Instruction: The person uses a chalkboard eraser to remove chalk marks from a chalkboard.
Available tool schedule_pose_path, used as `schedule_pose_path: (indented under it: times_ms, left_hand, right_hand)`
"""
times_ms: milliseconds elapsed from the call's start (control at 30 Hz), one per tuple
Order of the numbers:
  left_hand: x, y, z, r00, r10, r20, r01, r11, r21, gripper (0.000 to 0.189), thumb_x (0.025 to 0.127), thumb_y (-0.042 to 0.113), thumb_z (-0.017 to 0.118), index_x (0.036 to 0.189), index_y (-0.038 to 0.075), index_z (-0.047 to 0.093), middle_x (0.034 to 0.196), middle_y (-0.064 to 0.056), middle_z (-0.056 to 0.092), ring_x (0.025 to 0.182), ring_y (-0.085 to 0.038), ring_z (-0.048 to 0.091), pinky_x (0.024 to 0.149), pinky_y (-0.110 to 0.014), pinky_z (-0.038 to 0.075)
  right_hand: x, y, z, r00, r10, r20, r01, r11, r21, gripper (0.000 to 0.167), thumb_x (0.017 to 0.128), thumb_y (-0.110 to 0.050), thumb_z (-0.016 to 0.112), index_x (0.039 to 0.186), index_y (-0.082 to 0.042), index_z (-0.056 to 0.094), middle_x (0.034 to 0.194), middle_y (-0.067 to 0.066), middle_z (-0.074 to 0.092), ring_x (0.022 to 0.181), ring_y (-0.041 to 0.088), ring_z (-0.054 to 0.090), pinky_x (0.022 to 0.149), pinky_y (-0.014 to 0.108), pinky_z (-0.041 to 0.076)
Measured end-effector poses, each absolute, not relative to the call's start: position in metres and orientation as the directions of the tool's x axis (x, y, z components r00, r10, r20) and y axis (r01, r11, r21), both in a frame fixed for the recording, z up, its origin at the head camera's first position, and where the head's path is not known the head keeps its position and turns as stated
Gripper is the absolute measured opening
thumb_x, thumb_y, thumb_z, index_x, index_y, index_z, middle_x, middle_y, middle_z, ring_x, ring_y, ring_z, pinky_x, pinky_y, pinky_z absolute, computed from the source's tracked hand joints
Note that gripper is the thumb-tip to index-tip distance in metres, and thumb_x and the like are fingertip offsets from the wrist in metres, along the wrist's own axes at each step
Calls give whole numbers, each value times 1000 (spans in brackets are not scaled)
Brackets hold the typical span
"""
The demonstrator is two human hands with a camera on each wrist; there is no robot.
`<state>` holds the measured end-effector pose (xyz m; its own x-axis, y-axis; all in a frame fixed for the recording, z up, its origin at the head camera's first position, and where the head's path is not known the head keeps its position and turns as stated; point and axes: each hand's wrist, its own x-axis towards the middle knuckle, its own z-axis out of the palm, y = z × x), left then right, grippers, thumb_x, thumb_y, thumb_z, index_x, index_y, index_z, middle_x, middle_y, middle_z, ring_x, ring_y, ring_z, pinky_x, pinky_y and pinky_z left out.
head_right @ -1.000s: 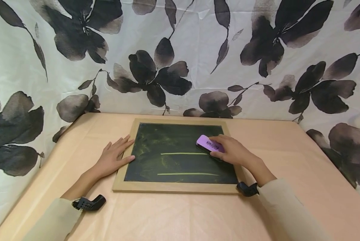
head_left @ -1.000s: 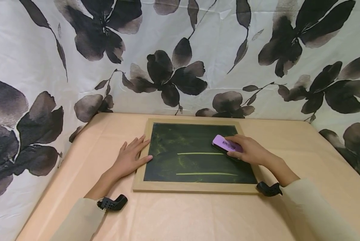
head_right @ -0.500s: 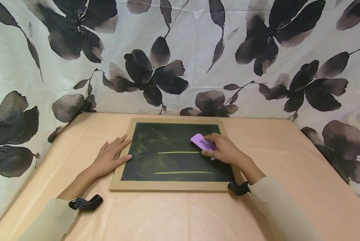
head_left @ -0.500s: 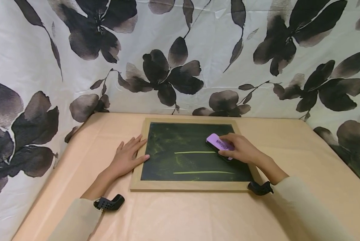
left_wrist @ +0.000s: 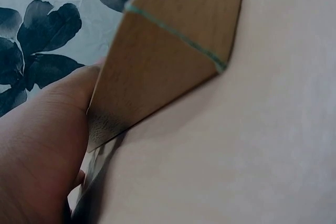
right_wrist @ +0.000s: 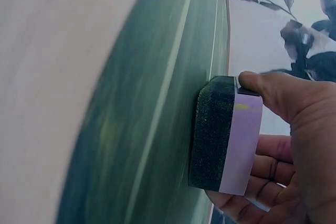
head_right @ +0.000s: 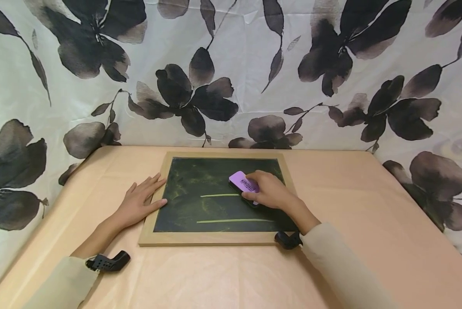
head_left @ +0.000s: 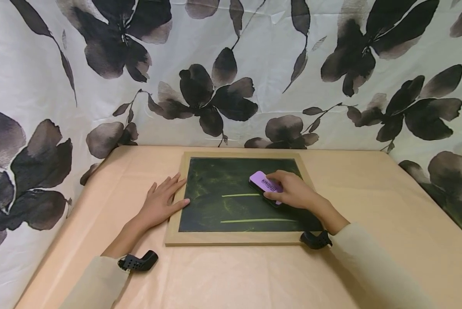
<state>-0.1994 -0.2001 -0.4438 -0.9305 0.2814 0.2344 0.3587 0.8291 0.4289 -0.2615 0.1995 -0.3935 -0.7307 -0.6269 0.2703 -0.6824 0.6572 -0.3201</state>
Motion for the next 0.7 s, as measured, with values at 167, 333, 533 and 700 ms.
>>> schedule_pose_path:
  times_ms: [167,333,533,700]
  left_hand:
    - [-197,-202,-445,-931,282,233,359,829,429,73,91,53,57,150,18,35,158,-9,19,142,-36,16,108,-63,0]
    - [-196,-203,-445,-930,280,236,359,827,433,72,91,53,58,150,18,35,158,-8,20,142,-36,16,108,-63,0]
    - [-195,-203,-444,-929,282,241,363,824,435,72,91,53,58,150,17,36,157,-9,21,142,-36,17,108,-63,0]
    - [-196,-203,-443,-927,287,243,368,823,433,72,91,53,58,150,17,36,157,-9,21,142,-36,17,108,-63,0]
  right_hand:
    - [-258,180,-392,-723,-638,264,-690,650,-319,53,81,-31,75,120,3,63,98,8,64,75,17,51,66,32,41]
    - [-254,159,-392,-730,-640,240,-681,654,-329,53,82,-32,74,121,2,63,102,9,64,78,18,53,68,32,43]
    - [-251,134,-391,-727,-651,220,-682,644,-347,53,84,-33,73,123,1,61,107,9,64,82,18,54,71,33,45]
    - [-249,116,-389,-729,-655,197,-677,649,-349,54,84,-34,72,124,-1,61,109,9,63,84,18,54,74,34,46]
